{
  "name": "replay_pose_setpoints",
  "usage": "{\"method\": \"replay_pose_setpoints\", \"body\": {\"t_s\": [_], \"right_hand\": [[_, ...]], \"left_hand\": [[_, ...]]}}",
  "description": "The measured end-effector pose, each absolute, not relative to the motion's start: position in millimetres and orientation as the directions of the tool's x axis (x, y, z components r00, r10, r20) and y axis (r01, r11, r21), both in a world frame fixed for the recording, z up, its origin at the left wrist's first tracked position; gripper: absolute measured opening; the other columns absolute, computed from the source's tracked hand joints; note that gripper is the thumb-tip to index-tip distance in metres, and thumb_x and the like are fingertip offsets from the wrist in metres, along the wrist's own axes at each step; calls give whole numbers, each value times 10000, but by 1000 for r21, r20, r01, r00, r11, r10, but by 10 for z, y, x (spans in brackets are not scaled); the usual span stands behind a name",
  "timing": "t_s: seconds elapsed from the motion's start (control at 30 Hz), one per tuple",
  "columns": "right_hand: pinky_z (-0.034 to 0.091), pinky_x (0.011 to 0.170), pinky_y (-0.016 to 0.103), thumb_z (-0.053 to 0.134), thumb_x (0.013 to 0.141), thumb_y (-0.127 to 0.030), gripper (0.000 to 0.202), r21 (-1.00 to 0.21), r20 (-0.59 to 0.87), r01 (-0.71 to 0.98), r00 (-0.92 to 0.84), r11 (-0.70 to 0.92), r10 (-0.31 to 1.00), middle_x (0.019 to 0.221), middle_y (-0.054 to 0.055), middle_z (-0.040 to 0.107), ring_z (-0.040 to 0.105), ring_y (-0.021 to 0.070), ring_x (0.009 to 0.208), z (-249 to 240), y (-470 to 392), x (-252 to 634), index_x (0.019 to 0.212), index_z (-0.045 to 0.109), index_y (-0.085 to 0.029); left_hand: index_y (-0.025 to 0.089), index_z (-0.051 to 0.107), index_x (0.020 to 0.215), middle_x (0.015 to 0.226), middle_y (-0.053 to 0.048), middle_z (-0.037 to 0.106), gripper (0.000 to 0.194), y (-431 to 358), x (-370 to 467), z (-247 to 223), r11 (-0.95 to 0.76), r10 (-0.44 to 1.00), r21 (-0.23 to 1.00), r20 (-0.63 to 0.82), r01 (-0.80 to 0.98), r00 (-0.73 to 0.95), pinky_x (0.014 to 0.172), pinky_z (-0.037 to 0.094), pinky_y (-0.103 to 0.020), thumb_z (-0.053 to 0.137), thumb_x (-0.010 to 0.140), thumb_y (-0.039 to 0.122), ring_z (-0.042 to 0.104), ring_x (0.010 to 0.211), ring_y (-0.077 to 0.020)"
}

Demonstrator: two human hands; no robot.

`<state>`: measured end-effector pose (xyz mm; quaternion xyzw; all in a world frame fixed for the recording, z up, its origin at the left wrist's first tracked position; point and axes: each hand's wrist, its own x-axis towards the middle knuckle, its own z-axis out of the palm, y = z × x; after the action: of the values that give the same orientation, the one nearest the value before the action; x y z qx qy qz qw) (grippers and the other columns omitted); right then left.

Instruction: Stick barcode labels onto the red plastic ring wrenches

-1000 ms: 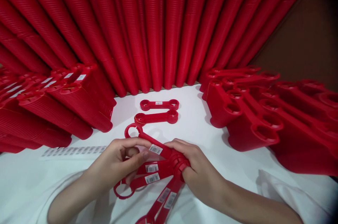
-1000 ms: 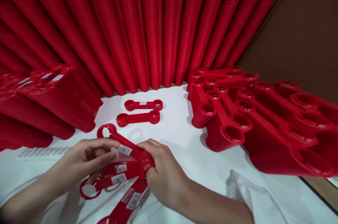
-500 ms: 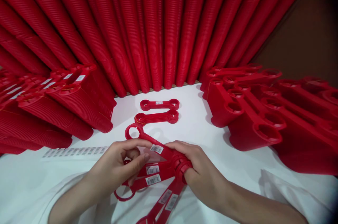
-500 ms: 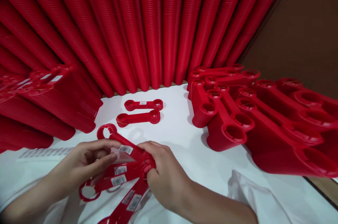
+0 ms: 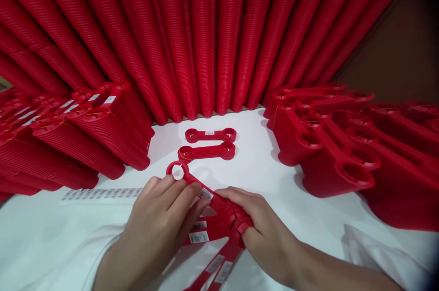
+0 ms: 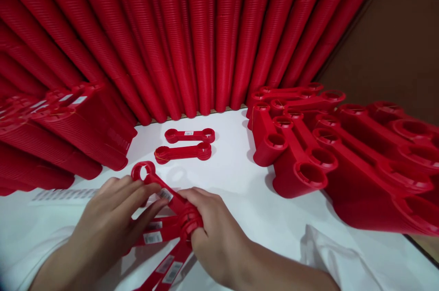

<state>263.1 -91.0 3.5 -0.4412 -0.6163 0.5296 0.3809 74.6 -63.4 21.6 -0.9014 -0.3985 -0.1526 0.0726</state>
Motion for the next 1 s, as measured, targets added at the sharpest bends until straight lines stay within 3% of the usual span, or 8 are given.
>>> {"method": "replay_pose_setpoints", "body": {"t_s": [0.13, 0.3, 0.43, 0.57, 0.67, 0.9, 1.0], "right_hand": [[456, 780, 259, 352, 602, 58, 600, -990, 27, 124, -328, 72, 944, 977, 12, 650, 581, 158, 860, 46, -918, 2620, 1038, 660, -218], [467, 749, 259, 347, 602, 42, 583, -990, 23, 124, -319, 66, 948, 958, 17, 658, 590, 153, 815, 36, -915, 2618, 1018, 668, -210], [466, 823, 301, 366, 579, 29, 598, -984, -12, 172, -284, 38, 959, 1025, 43, 654, 588, 194, 933, -10, -923, 2613, 1046, 663, -195], [482, 807, 294, 356, 599, 27, 603, -989, -10, 142, -315, 37, 949, 1010, 33, 661, 604, 183, 901, -1, -921, 2611, 1060, 661, -212], [493, 787, 279, 359, 612, 22, 594, -990, -10, 138, -296, 33, 955, 1006, 27, 663, 600, 188, 935, 8, -924, 2621, 1057, 665, -225], [502, 740, 267, 340, 603, 37, 619, -994, -108, 14, -308, -109, 945, 998, 19, 664, 612, 178, 904, -51, -903, 2629, 1074, 651, -219], [496, 727, 269, 347, 607, 28, 583, -991, -122, -10, -294, -131, 948, 959, 22, 671, 615, 176, 868, -52, -879, 2626, 1039, 660, -207]], "left_hand": [[178, 585, 873, 951, -92, 590, 171, -564, 797, 241, -611, 675, -101, 452, 785, 583, 708, 386, -361, 450, 910, 276, 497, 834, -228], [158, 531, 1064, 1139, -136, 522, 231, -502, 817, 213, -602, 698, -34, 464, 798, 546, 825, 381, -429, 440, 912, 306, 449, 1040, -285], [159, 513, 1091, 1099, -128, 533, 398, -535, 846, 159, -639, 728, 61, 369, 767, 578, 766, 406, -410, 462, 877, 490, 467, 945, -265], [164, 547, 1090, 1102, -136, 529, 390, -457, 767, 226, -549, 771, -14, 379, 836, 512, 747, 409, -395, 419, 895, 477, 478, 960, -281], [155, 580, 1045, 926, -115, 580, 417, -369, 627, 289, -476, 815, -64, 342, 877, 467, 675, 413, -372, 385, 899, 494, 530, 822, -268], [199, 462, 1096, 841, -33, 615, 244, -412, 453, 277, -498, 860, 230, 257, 836, 441, 589, 435, -262, 318, 943, 324, 592, 705, -169], [188, 459, 988, 766, -15, 574, 156, -469, 425, 263, -514, 850, 262, 283, 817, 444, 574, 428, -258, 346, 924, 275, 553, 632, -149]]}}
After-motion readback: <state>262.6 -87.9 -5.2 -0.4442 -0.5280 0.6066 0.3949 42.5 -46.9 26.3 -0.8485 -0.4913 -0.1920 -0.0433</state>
